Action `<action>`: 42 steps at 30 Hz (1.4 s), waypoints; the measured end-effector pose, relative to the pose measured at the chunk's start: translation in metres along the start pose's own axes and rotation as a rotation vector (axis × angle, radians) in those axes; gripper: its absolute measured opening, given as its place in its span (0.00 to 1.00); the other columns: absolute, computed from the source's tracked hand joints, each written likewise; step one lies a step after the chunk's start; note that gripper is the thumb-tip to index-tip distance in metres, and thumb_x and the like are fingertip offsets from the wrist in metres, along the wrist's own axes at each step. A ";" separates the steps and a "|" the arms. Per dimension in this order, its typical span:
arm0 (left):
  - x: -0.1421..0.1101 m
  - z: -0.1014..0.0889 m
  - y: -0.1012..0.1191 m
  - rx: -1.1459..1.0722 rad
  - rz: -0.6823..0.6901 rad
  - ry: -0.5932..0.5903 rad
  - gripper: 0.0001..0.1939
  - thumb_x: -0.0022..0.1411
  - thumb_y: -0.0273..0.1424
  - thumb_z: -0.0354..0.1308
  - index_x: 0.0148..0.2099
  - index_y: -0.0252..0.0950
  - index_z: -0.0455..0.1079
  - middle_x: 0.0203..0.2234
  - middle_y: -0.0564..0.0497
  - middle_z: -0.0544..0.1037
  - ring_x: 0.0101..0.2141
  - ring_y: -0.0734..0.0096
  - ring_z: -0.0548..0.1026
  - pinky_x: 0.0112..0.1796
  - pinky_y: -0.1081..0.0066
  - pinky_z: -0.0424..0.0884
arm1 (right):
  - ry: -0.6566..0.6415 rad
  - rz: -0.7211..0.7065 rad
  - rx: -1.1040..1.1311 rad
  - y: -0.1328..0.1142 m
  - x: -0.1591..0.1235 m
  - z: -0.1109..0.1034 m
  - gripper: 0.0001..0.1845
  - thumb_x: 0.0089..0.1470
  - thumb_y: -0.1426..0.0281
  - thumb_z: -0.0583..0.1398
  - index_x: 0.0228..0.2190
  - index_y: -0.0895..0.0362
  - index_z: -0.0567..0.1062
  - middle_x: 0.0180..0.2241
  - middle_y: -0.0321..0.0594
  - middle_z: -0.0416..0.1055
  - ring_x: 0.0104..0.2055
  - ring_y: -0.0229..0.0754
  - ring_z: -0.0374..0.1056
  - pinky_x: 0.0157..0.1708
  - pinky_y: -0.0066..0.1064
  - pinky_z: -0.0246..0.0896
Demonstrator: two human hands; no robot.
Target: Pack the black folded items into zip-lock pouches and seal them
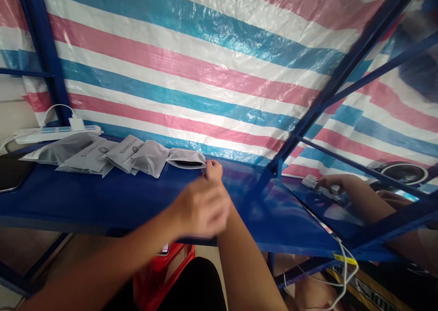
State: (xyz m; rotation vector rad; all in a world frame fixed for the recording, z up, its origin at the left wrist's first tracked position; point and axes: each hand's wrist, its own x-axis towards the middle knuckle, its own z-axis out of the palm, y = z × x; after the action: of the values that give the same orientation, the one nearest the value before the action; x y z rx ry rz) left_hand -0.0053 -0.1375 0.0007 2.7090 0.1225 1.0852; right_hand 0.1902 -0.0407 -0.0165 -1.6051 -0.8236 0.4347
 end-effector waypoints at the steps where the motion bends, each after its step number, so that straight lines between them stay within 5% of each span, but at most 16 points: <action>1: -0.028 0.019 0.021 -0.106 -0.024 -0.027 0.09 0.65 0.37 0.53 0.39 0.48 0.75 0.34 0.46 0.77 0.37 0.58 0.75 0.45 0.53 0.73 | 0.010 0.012 -0.012 0.000 0.000 0.001 0.10 0.52 0.69 0.57 0.35 0.56 0.78 0.22 0.34 0.71 0.16 0.39 0.66 0.22 0.30 0.63; 3: -0.088 0.059 0.050 -0.194 -0.172 -0.020 0.07 0.63 0.40 0.55 0.37 0.52 0.75 0.30 0.48 0.76 0.32 0.59 0.75 0.39 0.54 0.76 | 0.032 0.029 -0.058 -0.001 0.001 0.002 0.11 0.53 0.69 0.56 0.35 0.56 0.78 0.22 0.34 0.71 0.16 0.40 0.66 0.21 0.31 0.63; 5: -0.141 0.092 0.055 -0.192 -0.275 -0.003 0.08 0.63 0.37 0.54 0.40 0.53 0.75 0.28 0.49 0.77 0.30 0.59 0.76 0.34 0.56 0.78 | 0.040 0.036 -0.079 -0.002 0.001 0.003 0.11 0.53 0.69 0.56 0.35 0.55 0.78 0.22 0.35 0.71 0.16 0.40 0.66 0.22 0.31 0.64; 7: -0.179 0.111 0.038 -0.168 -0.452 0.062 0.14 0.66 0.33 0.48 0.43 0.52 0.74 0.28 0.48 0.78 0.29 0.59 0.77 0.31 0.57 0.78 | 0.049 0.036 -0.080 -0.003 0.001 0.004 0.11 0.52 0.70 0.57 0.35 0.55 0.78 0.23 0.35 0.71 0.17 0.40 0.66 0.22 0.32 0.65; 9: -0.201 0.119 0.006 -0.118 -0.766 0.190 0.13 0.67 0.37 0.48 0.45 0.51 0.75 0.32 0.48 0.80 0.36 0.56 0.80 0.40 0.53 0.80 | 0.056 0.034 -0.087 -0.004 0.001 0.004 0.11 0.52 0.70 0.56 0.34 0.55 0.78 0.22 0.35 0.71 0.17 0.40 0.66 0.22 0.32 0.65; 11: -0.210 0.121 -0.029 -0.081 -0.892 0.179 0.13 0.66 0.41 0.49 0.42 0.49 0.75 0.33 0.48 0.80 0.40 0.52 0.81 0.45 0.50 0.79 | 0.057 0.035 -0.108 -0.004 0.001 0.004 0.11 0.53 0.70 0.56 0.34 0.55 0.78 0.22 0.35 0.70 0.17 0.41 0.66 0.22 0.32 0.65; 16: -0.218 0.122 -0.079 -0.084 -0.867 0.052 0.14 0.62 0.43 0.51 0.39 0.51 0.78 0.35 0.50 0.82 0.45 0.47 0.81 0.52 0.48 0.75 | 0.056 0.045 -0.094 -0.004 0.001 0.003 0.11 0.53 0.70 0.56 0.35 0.55 0.78 0.23 0.35 0.71 0.17 0.40 0.67 0.22 0.32 0.66; 23: -0.268 0.123 -0.076 -0.082 -1.090 0.299 0.21 0.65 0.46 0.49 0.56 0.48 0.70 0.48 0.47 0.80 0.56 0.48 0.76 0.58 0.45 0.71 | 0.058 0.058 -0.118 -0.003 0.004 0.005 0.11 0.54 0.70 0.56 0.35 0.55 0.78 0.23 0.36 0.72 0.17 0.41 0.68 0.22 0.32 0.66; 27: -0.282 0.122 -0.087 -0.120 -1.152 0.301 0.21 0.65 0.47 0.50 0.54 0.45 0.70 0.50 0.45 0.80 0.53 0.49 0.77 0.58 0.47 0.71 | 0.058 0.044 -0.133 -0.004 0.003 0.005 0.10 0.55 0.70 0.56 0.35 0.56 0.78 0.23 0.35 0.72 0.16 0.41 0.68 0.22 0.31 0.66; 34: -0.281 0.143 -0.099 -0.164 -1.171 0.343 0.26 0.61 0.52 0.49 0.46 0.38 0.75 0.40 0.41 0.83 0.46 0.47 0.81 0.51 0.51 0.75 | 0.040 0.053 -0.151 -0.005 0.002 0.005 0.10 0.57 0.70 0.56 0.36 0.56 0.77 0.23 0.34 0.71 0.17 0.39 0.67 0.21 0.29 0.65; 42: -0.275 0.121 -0.092 -0.130 -1.243 0.266 0.21 0.58 0.53 0.54 0.35 0.42 0.77 0.30 0.48 0.84 0.38 0.50 0.83 0.41 0.60 0.76 | 0.027 0.040 -0.129 -0.003 0.006 0.009 0.07 0.56 0.69 0.58 0.33 0.55 0.77 0.23 0.34 0.70 0.18 0.38 0.65 0.18 0.28 0.63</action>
State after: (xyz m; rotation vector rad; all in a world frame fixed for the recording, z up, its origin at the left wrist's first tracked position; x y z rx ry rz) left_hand -0.1203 -0.1123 -0.2907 1.7149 1.4467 0.9033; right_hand 0.1873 -0.0302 -0.0147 -1.7453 -0.8141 0.3939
